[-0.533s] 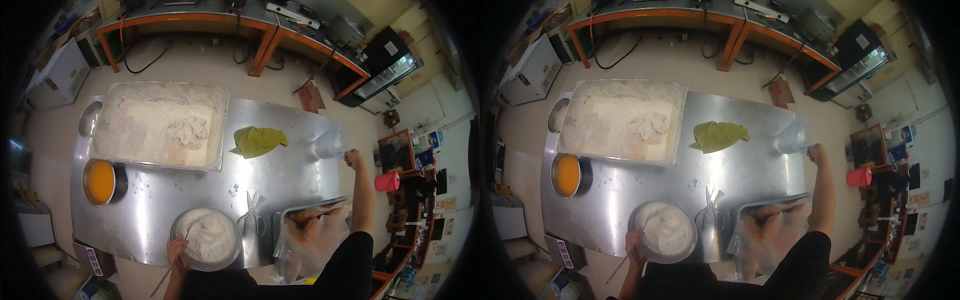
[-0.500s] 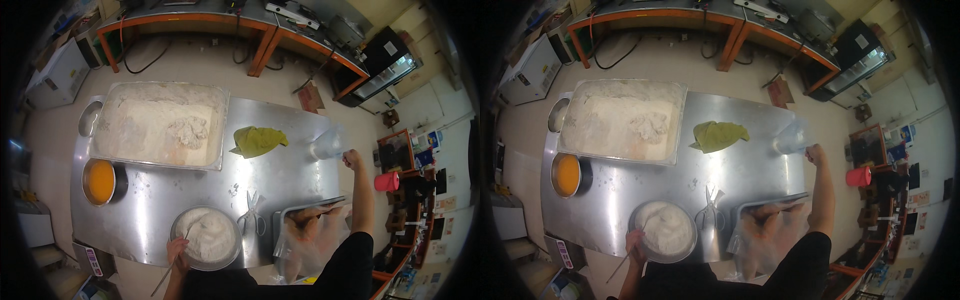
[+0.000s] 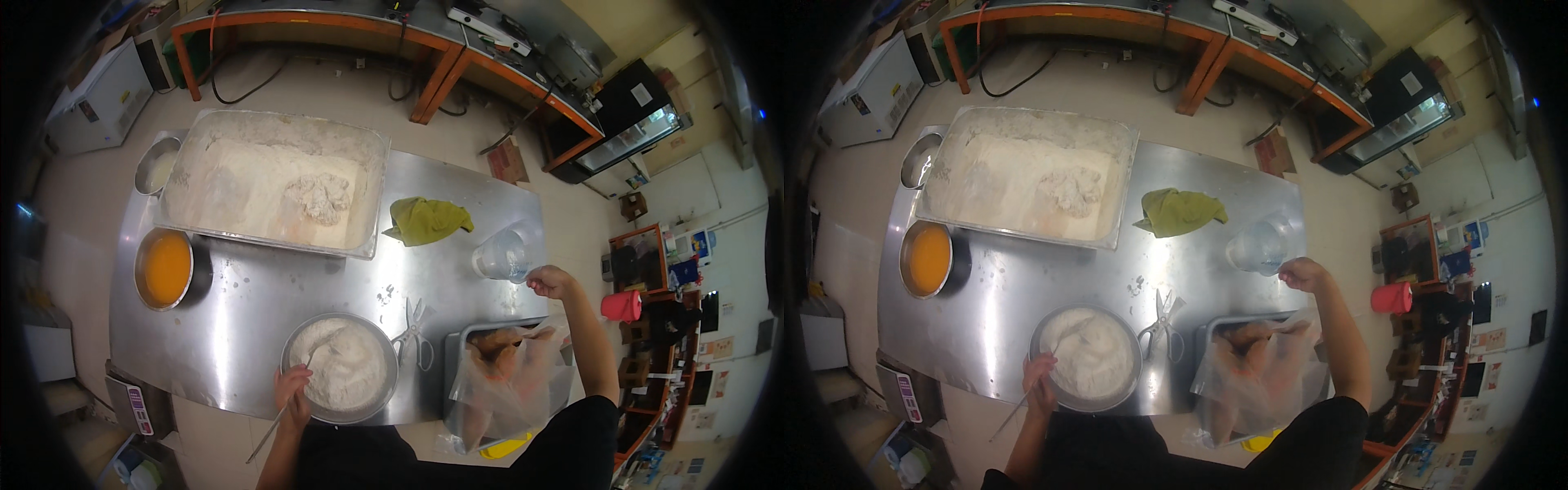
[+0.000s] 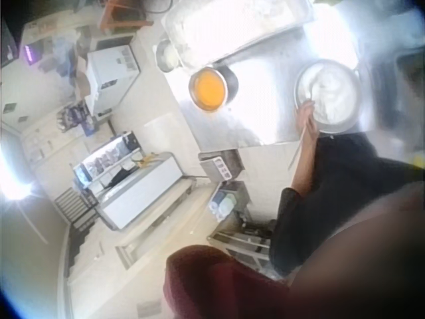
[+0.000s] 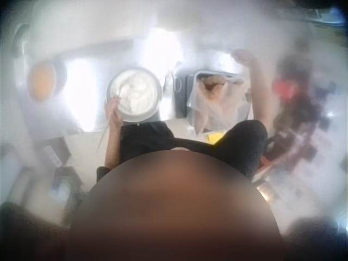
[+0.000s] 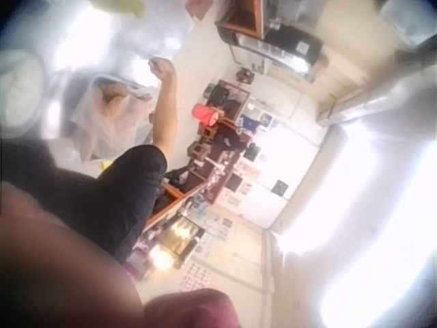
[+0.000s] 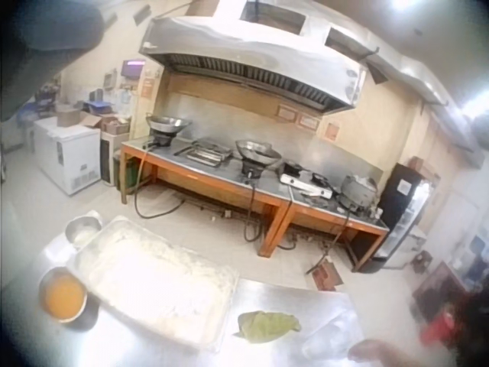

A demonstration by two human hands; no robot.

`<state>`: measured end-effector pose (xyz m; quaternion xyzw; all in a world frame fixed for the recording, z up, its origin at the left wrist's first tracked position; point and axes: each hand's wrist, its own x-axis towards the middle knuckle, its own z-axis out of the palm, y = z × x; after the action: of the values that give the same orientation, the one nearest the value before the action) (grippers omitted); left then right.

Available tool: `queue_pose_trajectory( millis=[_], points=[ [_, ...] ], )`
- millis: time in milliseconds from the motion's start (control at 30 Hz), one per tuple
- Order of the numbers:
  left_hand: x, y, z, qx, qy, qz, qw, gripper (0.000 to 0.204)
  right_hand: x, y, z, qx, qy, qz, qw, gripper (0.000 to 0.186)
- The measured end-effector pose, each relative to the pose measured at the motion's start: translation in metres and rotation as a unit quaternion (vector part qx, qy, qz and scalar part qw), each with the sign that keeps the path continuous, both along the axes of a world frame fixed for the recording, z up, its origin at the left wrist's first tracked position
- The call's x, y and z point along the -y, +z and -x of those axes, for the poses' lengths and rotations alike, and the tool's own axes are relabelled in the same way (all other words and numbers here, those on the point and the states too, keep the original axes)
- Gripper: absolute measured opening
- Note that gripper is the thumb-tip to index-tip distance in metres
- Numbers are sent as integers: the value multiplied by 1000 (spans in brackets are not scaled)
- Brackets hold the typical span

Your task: The person retrieves water from a dispenser, then moves to a prep table. They add a white powder from a plastic bag into a metal bowl, pour water from a measuring jug, and stir the mixture with a spoon. The person then walks to the cooking line and returns to the prep table.

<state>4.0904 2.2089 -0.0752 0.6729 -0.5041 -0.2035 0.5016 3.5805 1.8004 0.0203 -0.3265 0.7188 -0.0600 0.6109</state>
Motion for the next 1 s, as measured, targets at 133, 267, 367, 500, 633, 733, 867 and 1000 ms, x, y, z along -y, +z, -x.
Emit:
queue_pose_trajectory(
  millis=[133,267,367,500,633,733,867,1000],
  points=[
    [1,1,0,-1,2,10,1000,16,-14,4,-25,13,7,-50,999,7],
    [0,1,0,-1,7,13,1000,15,-22,7,-40,48,16,-87,995,10],
    [0,1,-1,0,5,12,1000,15,-29,7,-48,50,-6,-77,996,10],
    [6,4,-4,29,-2,15,999,18,-36,14,-53,-30,122,-54,991,27],
    [10,12,-13,46,-38,-8,998,18,-26,36,-45,-262,337,40,904,57],
    [10,24,-20,53,-81,-15,995,16,-6,40,-38,-320,297,369,820,42],
    [17,40,-22,53,-167,-31,984,21,22,15,-32,-318,344,630,619,37],
    [27,54,-19,86,-239,-50,966,20,43,-11,-27,-243,376,474,758,44]
  ],
)
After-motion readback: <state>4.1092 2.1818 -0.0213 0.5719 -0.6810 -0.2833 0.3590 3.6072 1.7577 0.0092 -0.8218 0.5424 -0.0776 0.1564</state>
